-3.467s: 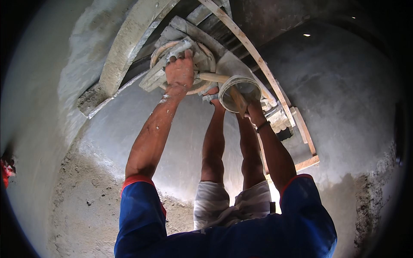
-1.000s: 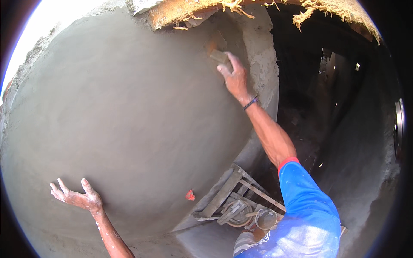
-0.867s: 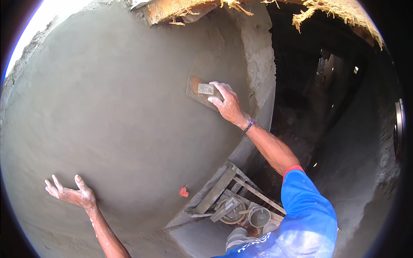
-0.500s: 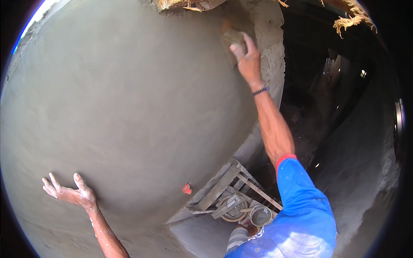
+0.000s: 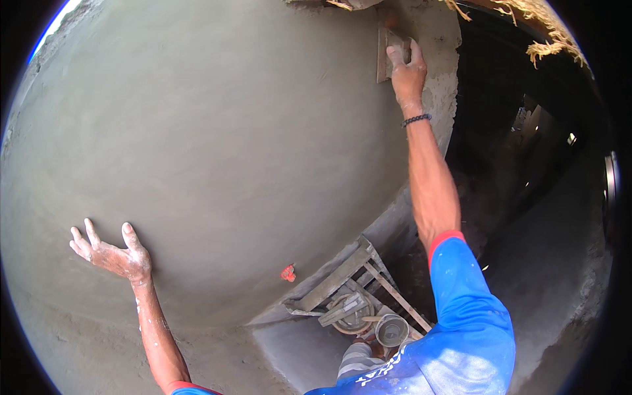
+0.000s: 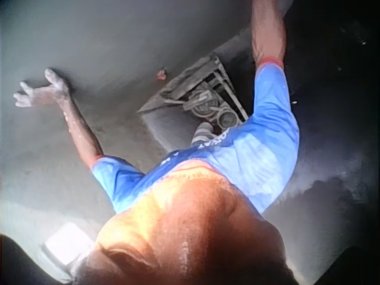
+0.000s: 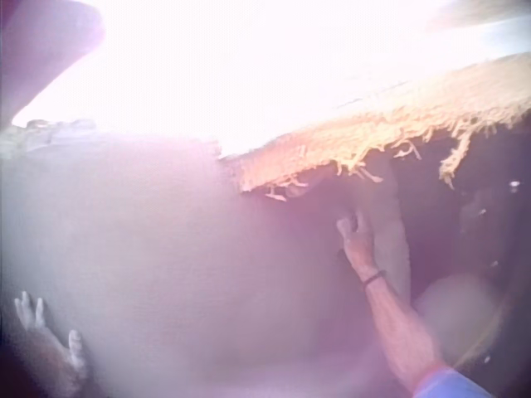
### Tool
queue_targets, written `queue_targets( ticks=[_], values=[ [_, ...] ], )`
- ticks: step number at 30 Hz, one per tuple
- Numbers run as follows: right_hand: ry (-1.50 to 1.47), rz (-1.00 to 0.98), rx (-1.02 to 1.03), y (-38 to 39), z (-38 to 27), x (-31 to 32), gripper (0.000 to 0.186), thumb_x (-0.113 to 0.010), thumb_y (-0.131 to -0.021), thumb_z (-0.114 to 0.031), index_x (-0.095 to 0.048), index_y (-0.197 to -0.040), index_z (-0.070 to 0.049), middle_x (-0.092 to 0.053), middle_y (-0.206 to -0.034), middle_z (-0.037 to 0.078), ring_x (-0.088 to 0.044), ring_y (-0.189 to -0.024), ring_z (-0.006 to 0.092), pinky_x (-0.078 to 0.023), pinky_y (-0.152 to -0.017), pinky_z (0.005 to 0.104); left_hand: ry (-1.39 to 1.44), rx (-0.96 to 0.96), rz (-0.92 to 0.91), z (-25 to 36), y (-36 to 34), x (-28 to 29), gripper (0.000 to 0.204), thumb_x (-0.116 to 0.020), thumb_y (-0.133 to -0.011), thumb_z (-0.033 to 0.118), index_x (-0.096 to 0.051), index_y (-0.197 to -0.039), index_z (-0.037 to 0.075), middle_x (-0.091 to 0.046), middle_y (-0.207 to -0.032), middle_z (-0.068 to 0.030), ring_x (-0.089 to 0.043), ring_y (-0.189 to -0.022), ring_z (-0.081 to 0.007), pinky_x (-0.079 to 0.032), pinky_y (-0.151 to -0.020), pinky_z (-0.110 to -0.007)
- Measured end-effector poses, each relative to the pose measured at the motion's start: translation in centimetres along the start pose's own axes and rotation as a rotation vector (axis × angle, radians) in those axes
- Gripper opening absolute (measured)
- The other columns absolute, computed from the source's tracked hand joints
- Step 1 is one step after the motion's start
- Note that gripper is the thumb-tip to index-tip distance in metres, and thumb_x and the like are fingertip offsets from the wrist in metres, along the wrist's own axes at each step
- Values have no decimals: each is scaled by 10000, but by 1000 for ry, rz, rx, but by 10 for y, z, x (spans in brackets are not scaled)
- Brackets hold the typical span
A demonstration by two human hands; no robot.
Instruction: The person applies plaster to a concrete wall using a trowel and a float, smoothing the surface while standing on a wooden ladder.
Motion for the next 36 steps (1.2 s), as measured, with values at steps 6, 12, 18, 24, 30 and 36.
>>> queue_targets(
  ticks=[6,12,18,24,30,36],
  values=[
    [-34,-320,333,228,-130,-63,515,-756,-774,-65,-580,-1259,-68,-597,-1055,145,-563,-1000,361,-459,-914,473,17,20,-6,4,10,-3,738,-611,-935,504,-423,-1452,12,-277,-1555,-248,-184,-1447,-482,-181,-1152,-634],
    [153,-81,350,127,-97,-47,535,-757,-806,-129,-553,-1296,-59,-589,-1070,162,-559,-1009,371,-467,-886,467,24,18,-10,-5,6,1,742,-604,-938,505,-394,-1469,31,-262,-1559,-221,-163,-1457,-470,-182,-1148,-643],
    [224,224,-232,139,34,1,601,-693,-897,-226,-470,-1365,78,-560,-1324,275,-564,-1175,433,-438,-1021,455,77,5,17,12,3,-9,708,-629,-934,460,-412,-1456,33,-271,-1557,-214,-178,-1451,-471,-195,-1146,-635],
    [-65,-341,375,251,-182,-94,502,-789,-787,-138,-599,-1241,-46,-620,-1092,161,-583,-999,335,-474,-914,419,53,13,3,-3,13,-5,684,-620,-944,449,-423,-1447,30,-300,-1547,-209,-192,-1449,-470,-212,-1142,-631],
    [109,163,-96,165,-28,-19,520,-734,-846,-190,-545,-1294,-7,-613,-1115,190,-589,-1020,381,-482,-903,447,32,19,23,12,1,-8,681,-561,-966,500,-437,-1444,32,-295,-1551,-211,-192,-1447,-475,-217,-1139,-629],
    [-18,-365,395,256,-195,-93,490,-737,-819,-127,-574,-1276,-60,-605,-1059,169,-580,-1028,337,-483,-926,427,29,13,13,-4,16,-5,675,-527,-984,518,-441,-1434,22,-320,-1532,-210,-212,-1440,-471,-229,-1137,-629]
  ],
)
Point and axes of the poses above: each hand's wrist, its own y-axis away from the middle knuckle, its own x-axis out of the back of the hand, z = x × y, the point moved 8 cm from there along -y, towards the middle knuckle
